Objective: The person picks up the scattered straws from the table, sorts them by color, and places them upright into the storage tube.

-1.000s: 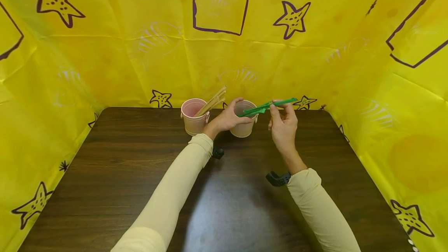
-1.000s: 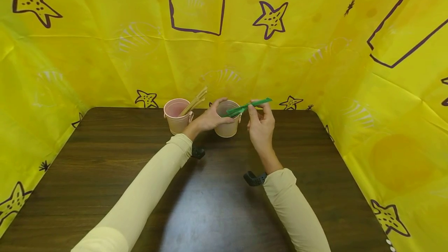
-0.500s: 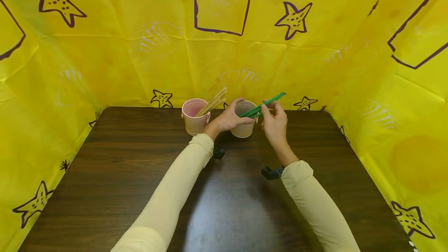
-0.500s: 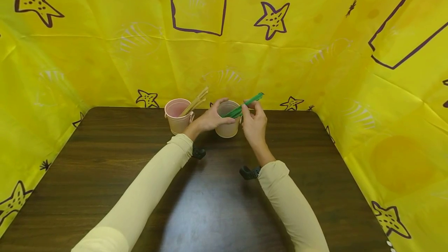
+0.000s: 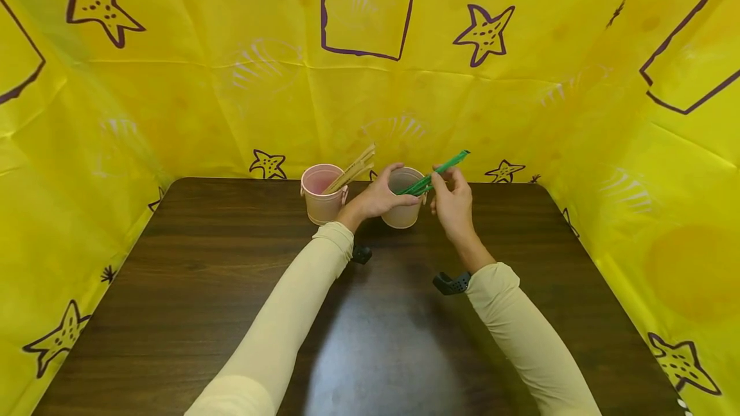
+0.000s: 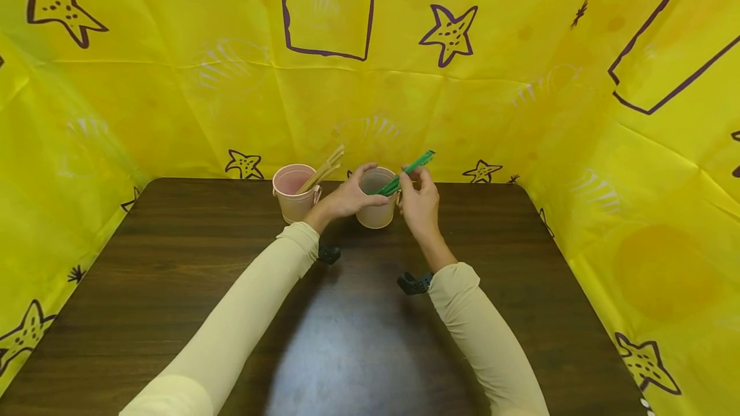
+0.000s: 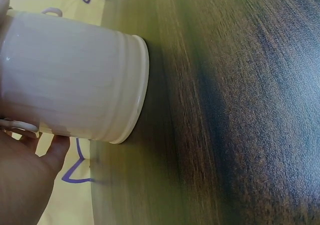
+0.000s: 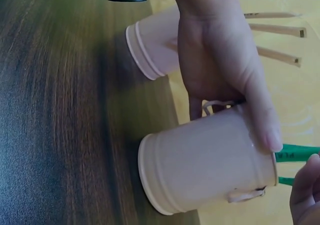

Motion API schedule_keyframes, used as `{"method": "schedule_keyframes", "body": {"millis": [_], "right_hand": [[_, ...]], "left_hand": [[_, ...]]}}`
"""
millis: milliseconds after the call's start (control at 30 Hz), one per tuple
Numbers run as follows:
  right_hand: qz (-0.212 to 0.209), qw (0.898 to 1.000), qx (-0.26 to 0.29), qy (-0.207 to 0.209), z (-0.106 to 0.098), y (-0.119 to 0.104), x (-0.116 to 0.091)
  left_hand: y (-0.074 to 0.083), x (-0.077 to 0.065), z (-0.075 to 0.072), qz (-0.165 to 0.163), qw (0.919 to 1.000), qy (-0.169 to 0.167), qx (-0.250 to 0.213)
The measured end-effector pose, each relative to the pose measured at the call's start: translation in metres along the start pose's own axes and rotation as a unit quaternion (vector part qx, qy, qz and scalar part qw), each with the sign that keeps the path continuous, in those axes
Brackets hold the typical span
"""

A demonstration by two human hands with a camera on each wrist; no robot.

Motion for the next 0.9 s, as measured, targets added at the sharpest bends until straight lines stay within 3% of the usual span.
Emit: {"method": "schedule_keyframes", "body": {"millis": [433, 600, 800, 900], "right_hand": [[-0.023, 0.999, 0.024, -0.009, -0.006, 0.001, -0.012], [-0.009, 1.000, 0.018, -0.008, -0.011, 0.002, -0.021], [0.001, 1.000, -0.003, -0.005, -0.017, 0.009, -0.029], [0.019, 0.999, -0.019, -0.019, -0.018, 0.013, -0.032]], "left_hand": [[0.001, 0.001, 0.001, 0.004, 0.9997, 0.010, 0.021], [0.000, -0.002, -0.002, 0.000, 0.9992, 0.030, 0.028], [-0.002, -0.008, -0.006, -0.005, 0.9987, 0.050, 0.005], [0.000, -0.013, -0.006, 0.000, 0.9973, 0.069, 0.026]]}}
Point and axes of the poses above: each hand's wrist, its own x-axis towards the middle knuckle, its own z-axis out of the palm, y = z × x, the point moved 5 cm from there along x, towards the middle knuckle, and after that the axes turned 15 degrees about -z, right-handed, at the moved point
